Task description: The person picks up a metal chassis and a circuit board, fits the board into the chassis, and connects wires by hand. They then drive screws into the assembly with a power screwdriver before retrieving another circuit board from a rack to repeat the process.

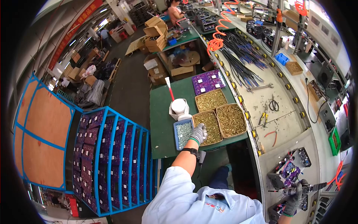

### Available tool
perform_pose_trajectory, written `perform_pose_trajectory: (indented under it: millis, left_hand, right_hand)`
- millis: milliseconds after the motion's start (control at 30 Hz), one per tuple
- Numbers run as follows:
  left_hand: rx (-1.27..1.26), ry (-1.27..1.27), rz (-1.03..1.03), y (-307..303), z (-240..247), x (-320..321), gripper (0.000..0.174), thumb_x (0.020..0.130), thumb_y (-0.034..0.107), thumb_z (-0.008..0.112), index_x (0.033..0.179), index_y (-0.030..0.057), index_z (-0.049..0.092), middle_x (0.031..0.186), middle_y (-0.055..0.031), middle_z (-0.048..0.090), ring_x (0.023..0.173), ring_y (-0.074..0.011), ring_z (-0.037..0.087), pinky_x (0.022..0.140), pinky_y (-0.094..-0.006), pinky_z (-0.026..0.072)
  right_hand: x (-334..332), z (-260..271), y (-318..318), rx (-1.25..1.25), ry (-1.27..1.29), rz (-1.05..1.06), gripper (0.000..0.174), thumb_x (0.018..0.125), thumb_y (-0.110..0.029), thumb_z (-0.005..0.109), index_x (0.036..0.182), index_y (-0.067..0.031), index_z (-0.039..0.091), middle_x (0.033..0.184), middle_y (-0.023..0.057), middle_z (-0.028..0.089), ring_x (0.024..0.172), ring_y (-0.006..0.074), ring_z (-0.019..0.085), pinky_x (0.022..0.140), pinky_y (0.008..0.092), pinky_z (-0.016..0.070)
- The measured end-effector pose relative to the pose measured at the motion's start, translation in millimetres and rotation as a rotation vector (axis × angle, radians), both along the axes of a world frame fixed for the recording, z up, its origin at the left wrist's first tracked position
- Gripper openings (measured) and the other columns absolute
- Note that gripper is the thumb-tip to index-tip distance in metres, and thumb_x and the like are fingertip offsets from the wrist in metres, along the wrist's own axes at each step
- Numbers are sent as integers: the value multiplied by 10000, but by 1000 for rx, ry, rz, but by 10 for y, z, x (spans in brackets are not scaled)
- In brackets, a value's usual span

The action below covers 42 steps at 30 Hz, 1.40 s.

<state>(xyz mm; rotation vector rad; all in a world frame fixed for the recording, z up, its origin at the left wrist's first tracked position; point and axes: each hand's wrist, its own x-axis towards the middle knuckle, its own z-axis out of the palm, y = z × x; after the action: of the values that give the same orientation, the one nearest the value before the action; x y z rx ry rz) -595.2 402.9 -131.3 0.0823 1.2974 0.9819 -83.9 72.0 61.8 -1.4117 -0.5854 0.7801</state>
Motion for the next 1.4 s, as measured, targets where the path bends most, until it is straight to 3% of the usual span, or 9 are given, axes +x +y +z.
perform_pose_trajectory:
  millis: [267,433,500,633,733,900,1167,1367,1400]
  left_hand:
    - [154,-350,-37,-198,551,96,265,981,314,507,804,133,584,591,27,474,458,-143,439,360,-281,333]
    - [255,-683,-334,-462,851,530,237,863,327,769,822,146,621,584,83,420,459,-69,386,381,-215,327]
    - [349,-787,-516,-693,1136,930,191,900,272,730,864,125,614,637,88,386,506,-52,357,416,-201,329]
    - [276,-771,-728,-1109,1456,1716,289,948,249,660,1127,27,609,755,44,447,611,-67,379,473,-193,344]
    - [333,-652,-924,-1298,1562,2166,299,953,182,618,1179,-9,577,845,-57,609,686,-135,593,487,-210,453]
    - [391,-599,-997,-1660,1889,2533,287,951,148,623,1194,9,560,813,-49,625,669,-109,625,465,-221,464]
    - [481,-344,-1190,-1751,2051,2908,386,1026,424,524,851,86,588,650,-2,571,468,-56,479,378,-201,368]
    - [451,-461,-1174,-1667,1889,3251,254,1026,403,536,1053,154,581,770,52,502,574,-27,430,440,-170,322]
    - [360,-544,-1198,-1630,2008,3281,210,1032,364,531,1045,159,577,764,55,486,561,-31,416,441,-174,322]
  right_hand:
    - [30,219,-141,132,66,-82,520,869,-307,741,1276,-68,523,903,87,615,743,172,628,641,344,563]
    - [-173,751,-117,190,1,35,616,792,-316,823,1244,-18,528,991,91,608,885,186,643,764,338,583]
    - [-125,716,-129,190,48,163,664,759,-339,849,1250,-28,529,1073,87,588,935,179,632,757,337,581]
    - [-298,927,-11,310,45,134,603,763,-329,846,1211,-47,556,1076,64,562,901,156,604,837,363,552]
    - [-235,992,10,406,7,170,565,770,-314,838,1191,-50,569,1046,59,555,909,153,592,907,378,516]
    - [-132,1078,6,584,-9,151,545,790,-284,811,1212,-39,569,992,52,540,912,154,565,965,377,488]
    - [-120,1109,6,660,-56,23,549,808,-281,779,1215,14,558,1007,72,549,933,194,581,945,391,512]
    - [-68,935,-197,538,273,64,580,896,-243,690,1396,-64,456,1298,182,573,1147,317,624,926,470,533]
    - [-124,1079,-114,542,260,49,518,891,-229,704,1348,-99,498,1208,151,601,1073,287,627,865,463,531]
